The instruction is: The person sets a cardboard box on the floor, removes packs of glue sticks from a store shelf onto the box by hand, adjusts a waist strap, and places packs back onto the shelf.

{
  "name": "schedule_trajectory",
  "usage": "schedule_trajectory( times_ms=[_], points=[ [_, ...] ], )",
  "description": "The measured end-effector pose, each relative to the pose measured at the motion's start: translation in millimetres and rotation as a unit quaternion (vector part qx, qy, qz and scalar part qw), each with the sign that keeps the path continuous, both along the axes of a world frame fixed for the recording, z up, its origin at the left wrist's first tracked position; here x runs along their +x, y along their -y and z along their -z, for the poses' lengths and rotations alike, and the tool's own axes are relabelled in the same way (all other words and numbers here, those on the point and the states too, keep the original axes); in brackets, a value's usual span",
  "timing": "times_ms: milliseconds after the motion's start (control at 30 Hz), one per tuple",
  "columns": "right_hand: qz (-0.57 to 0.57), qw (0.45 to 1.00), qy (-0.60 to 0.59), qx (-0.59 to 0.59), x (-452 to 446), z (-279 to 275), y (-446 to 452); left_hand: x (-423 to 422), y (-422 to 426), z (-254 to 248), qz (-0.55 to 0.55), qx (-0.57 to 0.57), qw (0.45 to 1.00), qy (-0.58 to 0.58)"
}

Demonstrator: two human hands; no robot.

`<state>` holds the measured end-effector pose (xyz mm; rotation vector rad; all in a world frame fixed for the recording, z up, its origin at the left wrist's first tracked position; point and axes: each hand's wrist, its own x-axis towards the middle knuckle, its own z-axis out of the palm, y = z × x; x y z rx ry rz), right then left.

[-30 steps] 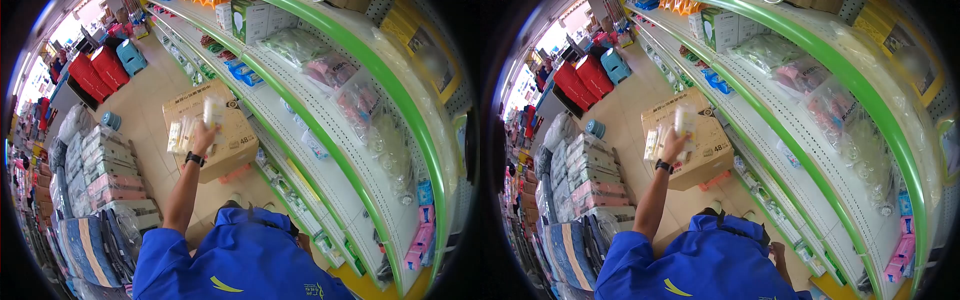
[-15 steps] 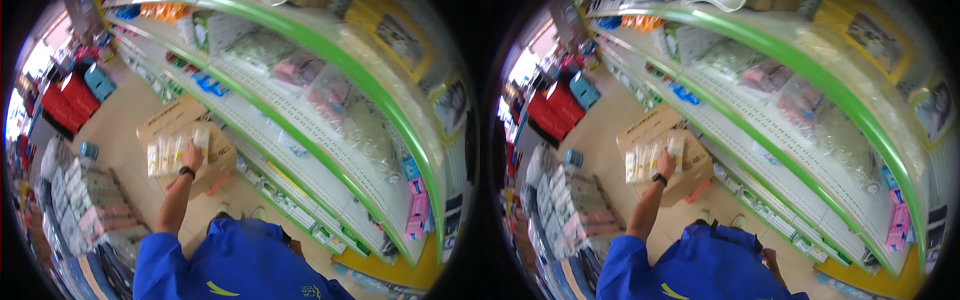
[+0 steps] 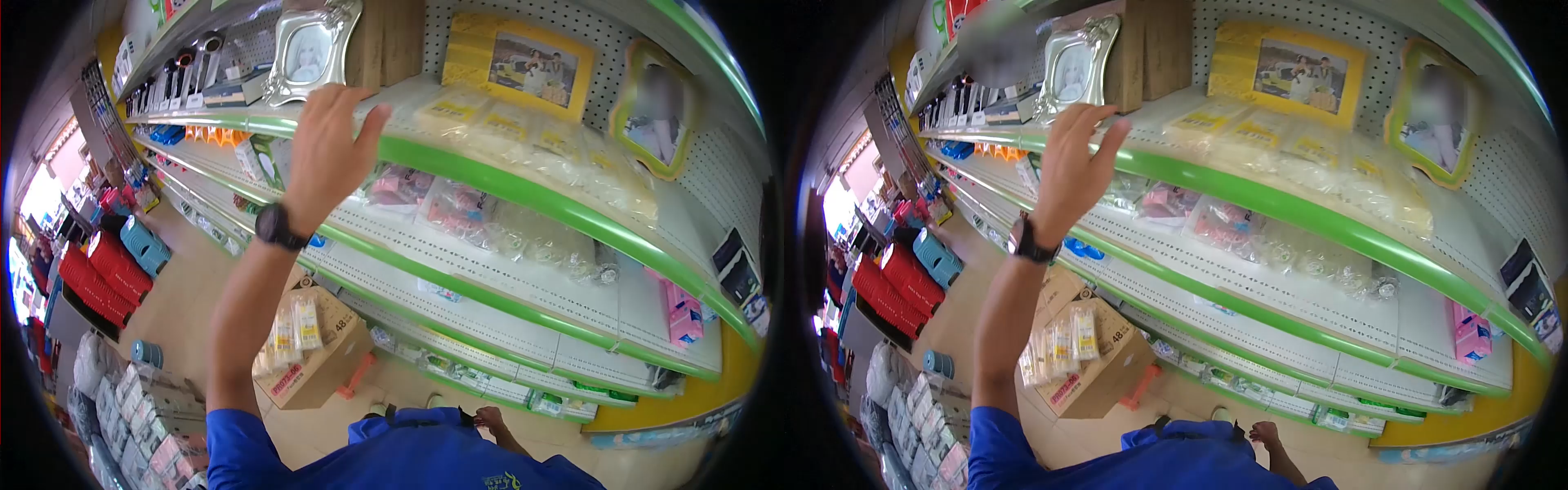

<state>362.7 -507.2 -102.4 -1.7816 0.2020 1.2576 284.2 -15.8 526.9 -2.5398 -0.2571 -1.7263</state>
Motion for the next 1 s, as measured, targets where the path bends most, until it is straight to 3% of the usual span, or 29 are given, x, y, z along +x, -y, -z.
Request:
schedule_trajectory(
  times_ms=[33,133,167,200,233,267,300,333,467,633,733,833,900,933,967,1000],
  points=[
    [0.016,1.0,0.011,0.008,1,-8,-4,18,-2,-11,-0.003,-0.025,0.998,-0.05],
    [-0.073,0.975,0.098,0.184,1,16,17,65,-9,-26,-0.032,-0.104,0.973,-0.205],
    [-0.061,0.986,0.091,0.129,-2,16,21,77,-10,-29,-0.054,-0.131,0.956,-0.258],
    [-0.298,0.894,0.319,0.098,5,66,42,87,-10,-35,-0.077,-0.157,0.934,-0.31],
    [-0.265,0.899,0.348,0.041,-5,124,73,96,-10,-45,-0.049,-0.182,0.913,-0.361],
    [-0.501,0.743,0.436,-0.077,-8,93,74,97,-14,-55,-0.023,-0.209,0.888,-0.41],
    [-0.383,0.78,0.496,0.011,-18,98,89,99,-18,-66,0.003,-0.233,0.859,-0.455],
    [-0.382,0.807,0.451,0.007,-19,96,95,106,-21,-71,-0.006,-0.254,0.84,-0.48],
    [-0.367,0.879,0.3,-0.06,-9,90,91,115,-14,-79,0.032,-0.385,0.801,-0.458],
    [-0.364,0.883,0.292,-0.046,6,91,82,119,-6,-75,0.052,-0.459,0.801,-0.38],
    [-0.395,0.847,0.357,-0.005,11,98,79,109,-7,-74,0.078,-0.459,0.826,-0.318],
    [-0.445,0.739,0.501,0.06,19,109,76,59,4,-73,0.115,-0.444,0.874,-0.16],
    [-0.488,0.74,0.463,0.011,27,105,61,2,16,-79,0.09,-0.421,0.895,-0.114],
    [-0.446,0.799,0.403,0.03,30,92,53,-24,18,-70,0.118,-0.425,0.896,-0.051],
    [-0.495,0.71,0.502,0.013,36,110,50,-50,19,-58,0.138,-0.429,0.893,0.014],
    [-0.456,0.796,0.397,0.018,42,127,52,-74,20,-44,0.145,-0.441,0.884,0.043]
  ],
)
